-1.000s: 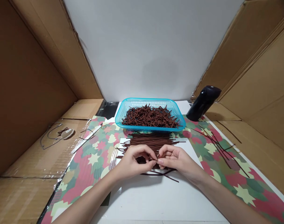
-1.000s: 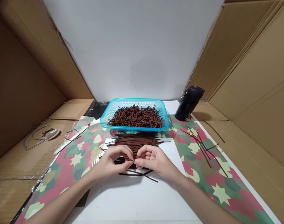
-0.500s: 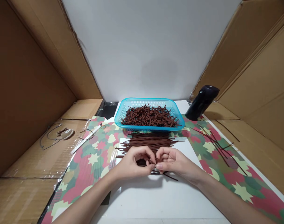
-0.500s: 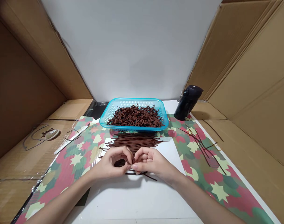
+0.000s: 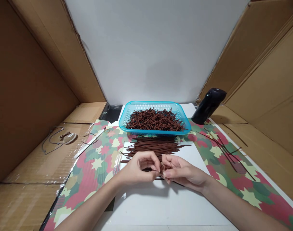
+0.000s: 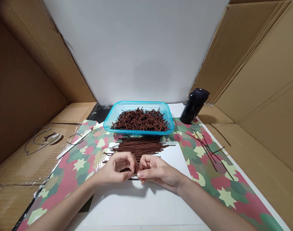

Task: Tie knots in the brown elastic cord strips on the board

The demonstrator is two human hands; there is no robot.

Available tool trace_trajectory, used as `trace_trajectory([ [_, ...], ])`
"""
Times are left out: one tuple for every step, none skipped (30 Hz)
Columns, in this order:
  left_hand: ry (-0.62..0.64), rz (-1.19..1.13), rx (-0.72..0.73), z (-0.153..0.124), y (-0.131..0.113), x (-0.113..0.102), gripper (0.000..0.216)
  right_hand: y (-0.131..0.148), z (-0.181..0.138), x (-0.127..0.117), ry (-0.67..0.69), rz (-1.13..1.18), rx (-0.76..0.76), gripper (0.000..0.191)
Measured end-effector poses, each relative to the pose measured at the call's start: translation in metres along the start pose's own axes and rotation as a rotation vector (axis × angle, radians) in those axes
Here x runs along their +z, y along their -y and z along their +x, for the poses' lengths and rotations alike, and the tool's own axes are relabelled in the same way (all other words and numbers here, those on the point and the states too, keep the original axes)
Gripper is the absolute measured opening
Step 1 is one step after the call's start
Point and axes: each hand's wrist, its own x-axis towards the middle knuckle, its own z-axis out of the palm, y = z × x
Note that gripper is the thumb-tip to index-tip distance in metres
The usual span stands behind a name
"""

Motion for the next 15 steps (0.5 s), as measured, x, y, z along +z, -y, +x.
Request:
trace_trajectory([
  [0.007, 0.009, 0.002, -0.0002, 0.0000, -0.0002, 0.012, -0.0007, 0.0005, -0.0009, 0.002, 0.006, 0.003, 0.034],
  [0.009, 0.027, 0.001, -0.0004, 0.0000, -0.0003, 0.012, -0.0014, 0.0011, -0.0018, 0.002, 0.009, 0.007, 0.033],
  [0.007, 0.054, -0.003, -0.0007, -0.0001, -0.0004, 0.013, -0.0020, 0.0016, -0.0026, -0.001, 0.011, 0.010, 0.032],
  [0.003, 0.087, -0.007, -0.0009, -0.0001, -0.0005, 0.014, -0.0024, 0.0019, -0.0033, -0.007, 0.012, 0.012, 0.031],
  [-0.001, 0.124, -0.010, -0.0012, 0.0000, -0.0006, 0.014, -0.0026, 0.0022, -0.0038, -0.018, 0.014, 0.012, 0.031],
  [-0.005, 0.160, -0.011, -0.0015, 0.0001, -0.0008, 0.014, -0.0026, 0.0022, -0.0041, -0.028, 0.015, 0.012, 0.030],
  [-0.009, 0.191, -0.008, -0.0018, 0.0004, -0.0011, 0.013, -0.0024, 0.0022, -0.0041, -0.038, 0.015, 0.014, 0.030],
  [-0.011, 0.211, -0.007, -0.0020, 0.0009, -0.0014, 0.012, -0.0021, 0.0021, -0.0040, -0.046, 0.015, 0.019, 0.030],
  [-0.012, 0.223, -0.007, -0.0021, 0.0014, -0.0017, 0.011, -0.0018, 0.0019, -0.0036, -0.052, 0.013, 0.025, 0.031],
  [-0.012, 0.227, -0.011, -0.0022, 0.0020, -0.0020, 0.010, -0.0015, 0.0018, -0.0032, -0.053, 0.010, 0.031, 0.031],
  [-0.009, 0.226, -0.015, -0.0021, 0.0025, -0.0022, 0.011, -0.0013, 0.0017, -0.0028, -0.053, 0.007, 0.036, 0.031],
  [-0.005, 0.222, -0.018, -0.0020, 0.0029, -0.0022, 0.012, -0.0013, 0.0016, -0.0024, -0.051, 0.005, 0.039, 0.031],
  [0.000, 0.217, -0.016, -0.0019, 0.0032, -0.0021, 0.013, -0.0013, 0.0015, -0.0020, -0.049, 0.003, 0.041, 0.031],
  [0.003, 0.215, -0.009, -0.0017, 0.0032, -0.0017, 0.014, -0.0014, 0.0015, -0.0018, -0.046, 0.000, 0.041, 0.031],
  [0.002, 0.214, -0.001, -0.0016, 0.0031, -0.0013, 0.014, -0.0014, 0.0014, -0.0016, -0.045, -0.001, 0.042, 0.030],
])
